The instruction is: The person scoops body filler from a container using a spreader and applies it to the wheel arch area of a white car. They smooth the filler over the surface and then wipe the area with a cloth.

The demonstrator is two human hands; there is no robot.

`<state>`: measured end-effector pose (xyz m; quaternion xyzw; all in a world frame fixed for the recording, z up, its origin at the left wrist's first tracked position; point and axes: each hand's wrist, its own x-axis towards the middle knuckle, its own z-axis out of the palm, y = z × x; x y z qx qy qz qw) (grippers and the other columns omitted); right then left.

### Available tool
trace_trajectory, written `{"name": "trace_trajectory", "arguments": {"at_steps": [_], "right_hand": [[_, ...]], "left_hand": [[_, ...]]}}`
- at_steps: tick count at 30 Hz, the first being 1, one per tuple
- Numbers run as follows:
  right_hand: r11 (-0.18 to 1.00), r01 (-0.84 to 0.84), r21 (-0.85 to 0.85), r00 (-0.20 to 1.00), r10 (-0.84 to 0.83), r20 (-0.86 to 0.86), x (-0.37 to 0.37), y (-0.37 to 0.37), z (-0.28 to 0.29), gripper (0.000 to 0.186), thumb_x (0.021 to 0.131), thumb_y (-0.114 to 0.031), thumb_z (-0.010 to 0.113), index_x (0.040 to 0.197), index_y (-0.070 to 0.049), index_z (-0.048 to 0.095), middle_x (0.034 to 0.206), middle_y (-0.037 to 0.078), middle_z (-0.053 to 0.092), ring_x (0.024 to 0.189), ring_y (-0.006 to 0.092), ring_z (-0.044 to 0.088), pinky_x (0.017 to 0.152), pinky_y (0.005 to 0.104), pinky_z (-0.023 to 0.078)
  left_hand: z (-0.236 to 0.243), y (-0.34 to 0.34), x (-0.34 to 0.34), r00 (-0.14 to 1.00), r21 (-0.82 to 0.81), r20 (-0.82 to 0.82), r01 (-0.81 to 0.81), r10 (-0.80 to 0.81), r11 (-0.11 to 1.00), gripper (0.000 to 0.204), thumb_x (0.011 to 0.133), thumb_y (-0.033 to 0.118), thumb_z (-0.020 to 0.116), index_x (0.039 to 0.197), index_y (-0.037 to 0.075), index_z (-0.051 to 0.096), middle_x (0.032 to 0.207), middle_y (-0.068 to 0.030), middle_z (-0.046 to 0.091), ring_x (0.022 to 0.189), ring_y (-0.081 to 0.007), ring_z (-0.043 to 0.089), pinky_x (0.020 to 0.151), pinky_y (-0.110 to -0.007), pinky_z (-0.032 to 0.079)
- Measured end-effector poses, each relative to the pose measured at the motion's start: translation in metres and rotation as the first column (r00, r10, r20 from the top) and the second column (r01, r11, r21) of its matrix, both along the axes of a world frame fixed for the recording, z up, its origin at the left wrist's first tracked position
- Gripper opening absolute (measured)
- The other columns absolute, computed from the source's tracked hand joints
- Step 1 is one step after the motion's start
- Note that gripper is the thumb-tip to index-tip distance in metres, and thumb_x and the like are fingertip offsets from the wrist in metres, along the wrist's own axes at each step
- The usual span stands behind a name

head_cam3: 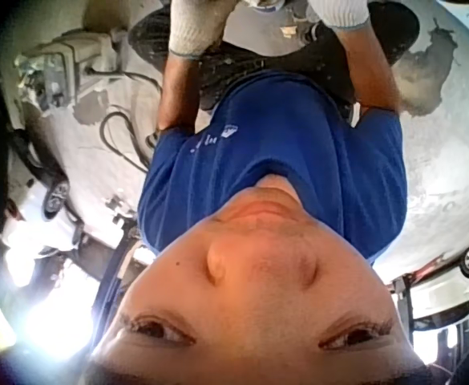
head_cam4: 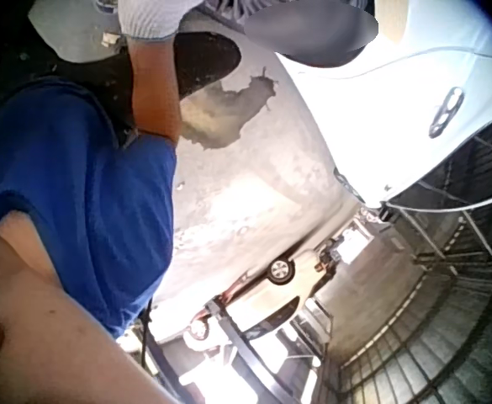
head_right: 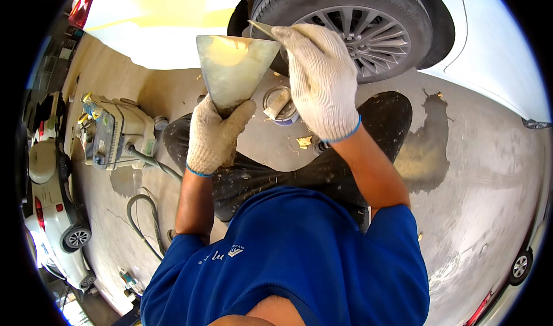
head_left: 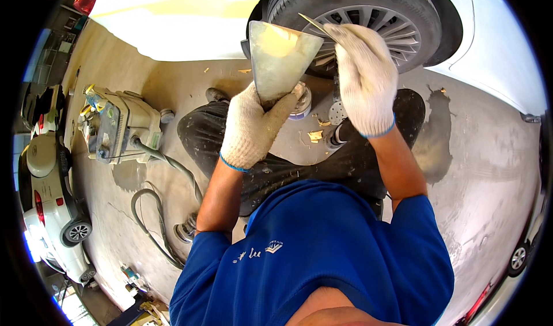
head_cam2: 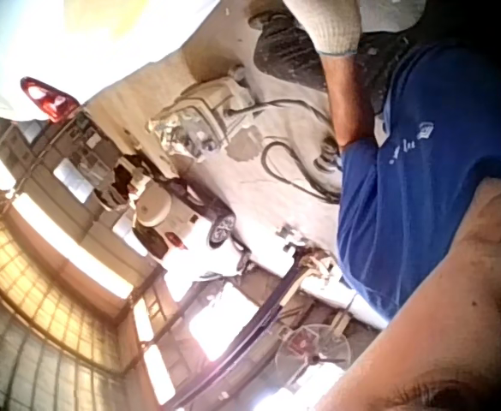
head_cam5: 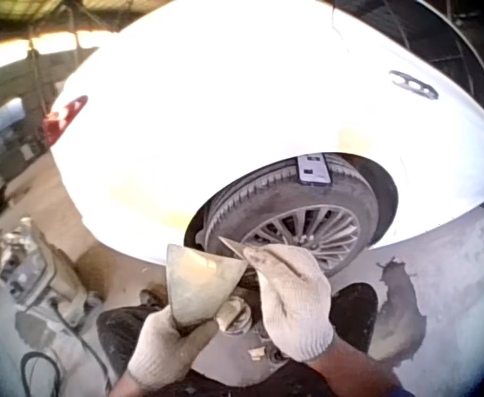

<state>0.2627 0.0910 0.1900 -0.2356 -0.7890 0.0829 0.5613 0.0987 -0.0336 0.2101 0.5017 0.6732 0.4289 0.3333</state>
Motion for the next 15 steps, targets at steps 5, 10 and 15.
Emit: {"name": "trace_trajectory", "arguments": {"at_steps": [5,10,15], "right_hand": [[0.981,-0.182,0.063,0.976,0.172,0.132,-0.016,-0.038,-0.002,0.034,0.082,0.000,0.069,0.115,-0.006,0.075,0.111,0.010,0.069,0.099,0.0296,0.066,0.087,0.0419,0.055],[0.985,-0.162,0.053,0.987,0.162,0.005,-0.013,-0.024,0.008,0.039,0.078,0.003,0.070,0.116,-0.004,0.074,0.108,0.010,0.070,0.096,0.0310,0.066,0.084,0.0398,0.056],[0.977,-0.211,0.037,0.977,0.210,0.024,-0.015,-0.030,0.013,0.039,0.080,0.001,0.069,0.118,-0.005,0.073,0.107,0.011,0.069,0.096,0.0307,0.066,0.085,0.0400,0.056]], "left_hand": [[-0.014,0.004,-0.002,0.998,0.097,0.042,-0.054,0.050,0.994,0.024,0.090,0.015,0.074,0.103,-0.003,0.068,0.076,-0.0027,0.068,0.066,-0.0078,0.057,0.060,-0.026,0.049],[-0.013,0.003,-0.003,1.000,0.040,-0.004,-0.020,0.020,0.999,0.024,0.091,0.016,0.073,0.105,-0.004,0.068,0.076,-0.0022,0.067,0.066,-0.0079,0.056,0.061,-0.027,0.049],[-0.005,0.003,-0.002,1.000,0.058,-0.014,-0.019,0.020,0.998,0.024,0.093,0.016,0.073,0.105,-0.004,0.067,0.077,-0.0018,0.066,0.067,-0.0077,0.056,0.061,-0.027,0.049]]}}
